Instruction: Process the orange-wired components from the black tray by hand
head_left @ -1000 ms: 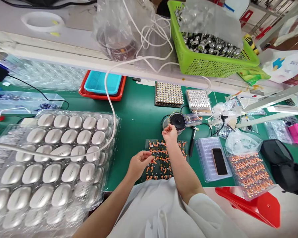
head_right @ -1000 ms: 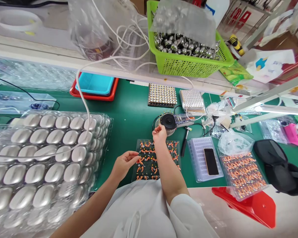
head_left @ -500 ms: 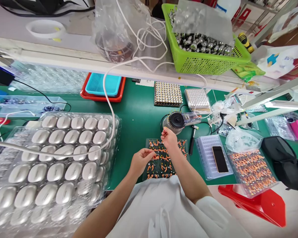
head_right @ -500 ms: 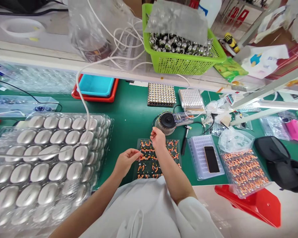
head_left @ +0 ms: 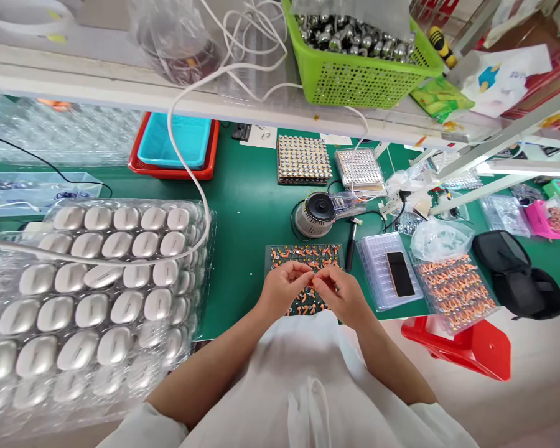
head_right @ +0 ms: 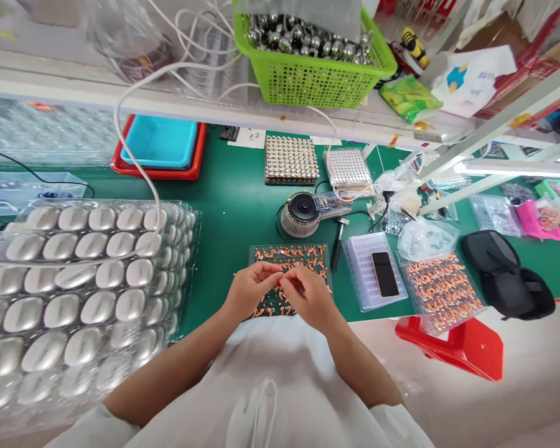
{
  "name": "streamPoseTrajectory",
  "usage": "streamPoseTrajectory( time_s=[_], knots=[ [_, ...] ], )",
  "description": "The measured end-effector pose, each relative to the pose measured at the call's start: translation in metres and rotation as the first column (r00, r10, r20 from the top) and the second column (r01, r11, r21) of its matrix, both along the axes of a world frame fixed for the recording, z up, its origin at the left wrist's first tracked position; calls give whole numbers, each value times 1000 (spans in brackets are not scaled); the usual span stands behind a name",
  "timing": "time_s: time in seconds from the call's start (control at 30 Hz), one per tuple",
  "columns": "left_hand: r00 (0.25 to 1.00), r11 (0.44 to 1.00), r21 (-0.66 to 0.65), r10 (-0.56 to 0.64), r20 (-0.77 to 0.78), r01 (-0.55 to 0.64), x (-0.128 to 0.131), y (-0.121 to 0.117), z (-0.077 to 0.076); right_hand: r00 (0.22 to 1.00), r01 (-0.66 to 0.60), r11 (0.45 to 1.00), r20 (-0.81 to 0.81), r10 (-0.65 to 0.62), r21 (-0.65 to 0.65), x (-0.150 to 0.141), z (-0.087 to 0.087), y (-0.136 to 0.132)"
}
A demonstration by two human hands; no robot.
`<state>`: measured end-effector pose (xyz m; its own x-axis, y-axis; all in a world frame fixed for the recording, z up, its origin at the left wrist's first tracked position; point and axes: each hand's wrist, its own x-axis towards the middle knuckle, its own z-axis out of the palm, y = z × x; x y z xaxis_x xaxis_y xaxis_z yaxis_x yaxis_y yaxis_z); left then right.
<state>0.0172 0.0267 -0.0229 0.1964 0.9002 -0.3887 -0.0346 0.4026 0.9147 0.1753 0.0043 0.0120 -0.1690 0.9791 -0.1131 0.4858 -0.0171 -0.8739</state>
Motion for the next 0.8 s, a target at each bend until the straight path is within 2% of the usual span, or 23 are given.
streamPoseTrajectory(
  time_s=[0.23,0.53,0.8],
  knots=[
    [991,988,86,-133,16,131,3,-15,3,999,-1,1000,48,1,12,10,5,-11],
    [982,965,219,-114,-152,146,2,-22,9,985,-91,995,152,84,39,14,11,-13],
    [944,912,333,-136,-301,238,0,-23,8,978,-121,992,176,114,29,15,10,-10]
  ],
)
